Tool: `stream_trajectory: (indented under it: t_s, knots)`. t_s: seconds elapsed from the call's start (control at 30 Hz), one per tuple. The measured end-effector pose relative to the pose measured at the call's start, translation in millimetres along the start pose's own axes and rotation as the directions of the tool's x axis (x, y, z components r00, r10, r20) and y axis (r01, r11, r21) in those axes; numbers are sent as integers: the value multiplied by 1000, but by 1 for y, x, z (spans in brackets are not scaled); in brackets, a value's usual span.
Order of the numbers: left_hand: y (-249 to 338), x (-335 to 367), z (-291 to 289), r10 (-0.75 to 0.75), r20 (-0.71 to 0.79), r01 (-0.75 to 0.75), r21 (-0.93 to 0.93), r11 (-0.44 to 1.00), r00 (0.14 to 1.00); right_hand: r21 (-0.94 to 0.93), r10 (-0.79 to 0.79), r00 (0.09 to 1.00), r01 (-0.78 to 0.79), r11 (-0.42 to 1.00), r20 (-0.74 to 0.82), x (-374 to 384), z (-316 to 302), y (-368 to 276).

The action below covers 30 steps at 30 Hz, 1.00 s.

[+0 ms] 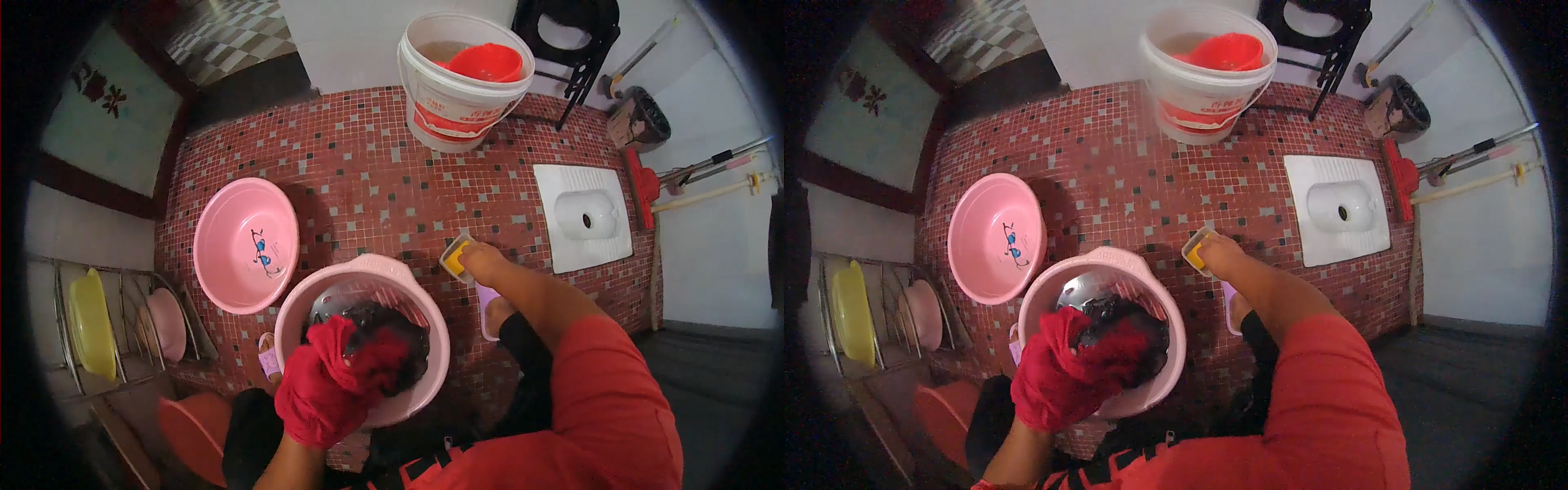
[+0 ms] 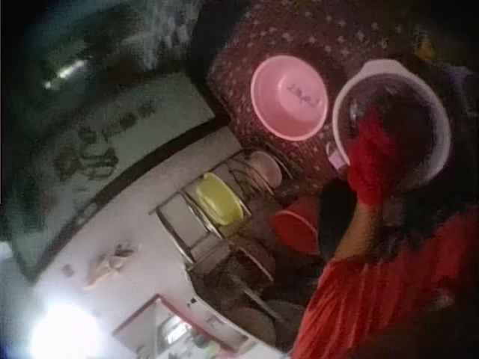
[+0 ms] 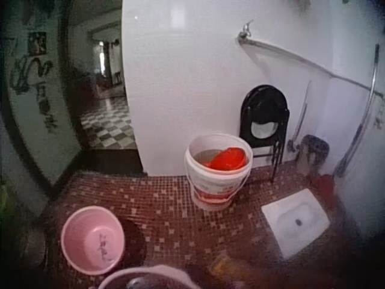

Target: The person washes a red garment in a pink bucket by hand, using a yellow sponge to scrub the fabric in water and then wringing it out.

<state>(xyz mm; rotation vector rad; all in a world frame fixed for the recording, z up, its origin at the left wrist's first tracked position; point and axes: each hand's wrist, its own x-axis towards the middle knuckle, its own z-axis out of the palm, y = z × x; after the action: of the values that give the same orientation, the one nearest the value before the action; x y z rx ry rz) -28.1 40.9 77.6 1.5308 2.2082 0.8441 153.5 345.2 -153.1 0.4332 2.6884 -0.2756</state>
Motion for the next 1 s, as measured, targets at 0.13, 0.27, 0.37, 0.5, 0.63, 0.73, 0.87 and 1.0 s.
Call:
stream_trajectory:
  t_s: [0.13,0.27,0.37,0.5,0.63,0.73,0.87,1.0]
  knots:
    - [-12,12,11,-26,53,27,-12,1000,998,-246,-128,975,172,954,184,18,10,6]
    - [-12,9,7,-90,67,88,27,996,994,-357,-201,975,221,908,92,43,29,3]
    - [-18,14,12,-95,84,93,28,995,992,-293,-56,901,198,935,431,62,41,5]
    - [-22,19,15,-111,95,110,24,994,989,-201,283,742,-201,959,608,79,50,0]
    - [-17,15,7,-115,77,112,34,993,990,-235,354,632,-268,934,689,88,42,-3]
    - [-19,4,4,-114,56,113,30,993,992,-203,306,708,-229,952,636,72,32,-5]
    - [-22,8,10,-19,34,20,-31,999,999,-171,260,809,-198,965,527,28,-23,4]
    - [-6,-9,-9,12,-37,-12,-7,1000,999,339,-10,943,-109,935,332,2,-85,20]
